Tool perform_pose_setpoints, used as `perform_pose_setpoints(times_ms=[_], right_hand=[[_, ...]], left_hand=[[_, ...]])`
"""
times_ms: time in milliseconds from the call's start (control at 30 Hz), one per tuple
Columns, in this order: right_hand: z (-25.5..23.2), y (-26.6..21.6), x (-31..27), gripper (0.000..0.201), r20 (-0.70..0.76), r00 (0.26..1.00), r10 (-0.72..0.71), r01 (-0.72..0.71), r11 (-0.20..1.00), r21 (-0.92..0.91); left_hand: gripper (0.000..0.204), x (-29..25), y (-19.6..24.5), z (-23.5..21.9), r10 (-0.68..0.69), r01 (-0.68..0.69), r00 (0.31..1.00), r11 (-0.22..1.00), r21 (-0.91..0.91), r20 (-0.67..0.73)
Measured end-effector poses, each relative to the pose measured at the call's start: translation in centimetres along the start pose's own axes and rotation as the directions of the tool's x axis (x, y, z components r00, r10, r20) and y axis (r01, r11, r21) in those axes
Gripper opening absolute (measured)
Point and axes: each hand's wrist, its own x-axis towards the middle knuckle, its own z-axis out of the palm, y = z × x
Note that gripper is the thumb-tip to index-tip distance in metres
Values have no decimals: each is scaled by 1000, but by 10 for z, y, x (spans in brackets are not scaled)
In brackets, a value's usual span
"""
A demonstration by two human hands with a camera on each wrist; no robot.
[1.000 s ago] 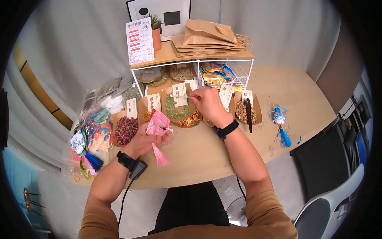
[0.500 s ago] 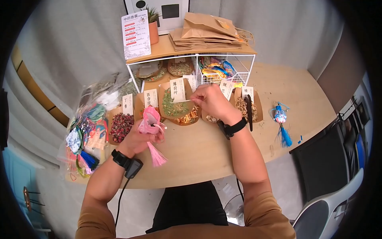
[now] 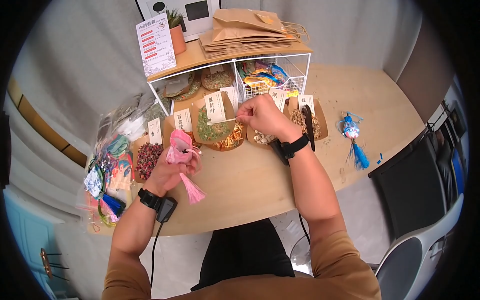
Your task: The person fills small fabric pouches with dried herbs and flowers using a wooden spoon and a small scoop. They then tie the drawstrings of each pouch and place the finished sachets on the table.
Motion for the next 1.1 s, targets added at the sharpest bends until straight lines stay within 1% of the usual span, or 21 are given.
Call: perform_pose_setpoints(times_ms=[167, 300, 400, 467, 667, 767, 867, 1100], right_hand=[[0, 6, 0, 2, 47, 998, 51, -52, 998, 39], [0, 7, 0, 1, 95, 987, 132, -145, 979, 140], [2, 11, 0, 2, 142, 972, 189, -217, 953, 210], [3, 13, 1, 3, 166, 962, 217, -253, 936, 247], [9, 14, 3, 4, 184, 943, 276, -324, 887, 330], [9, 11, 4, 6, 209, 920, 330, -385, 857, 343], [15, 16, 5, 6, 182, 922, 342, -385, 853, 351], [14, 21, 5, 5, 205, 901, 382, -433, 780, 452]], left_hand=[[54, 0, 1, -1, -6, 6, 1000, 1000, -11, 23], [53, 0, 1, -3, 2, 2, 999, 997, -77, 51], [52, 0, 0, -2, 20, -18, 999, 999, -45, 51], [51, 0, 0, -4, 9, -6, 998, 998, -55, 63], [51, -1, 1, -2, 10, -8, 999, 999, -54, 50], [51, 0, 0, -2, 15, -13, 999, 998, -55, 49], [54, 1, -1, -4, 8, -6, 999, 999, -53, 37], [56, -1, 1, 0, 6, -6, 1000, 999, -54, 9]])
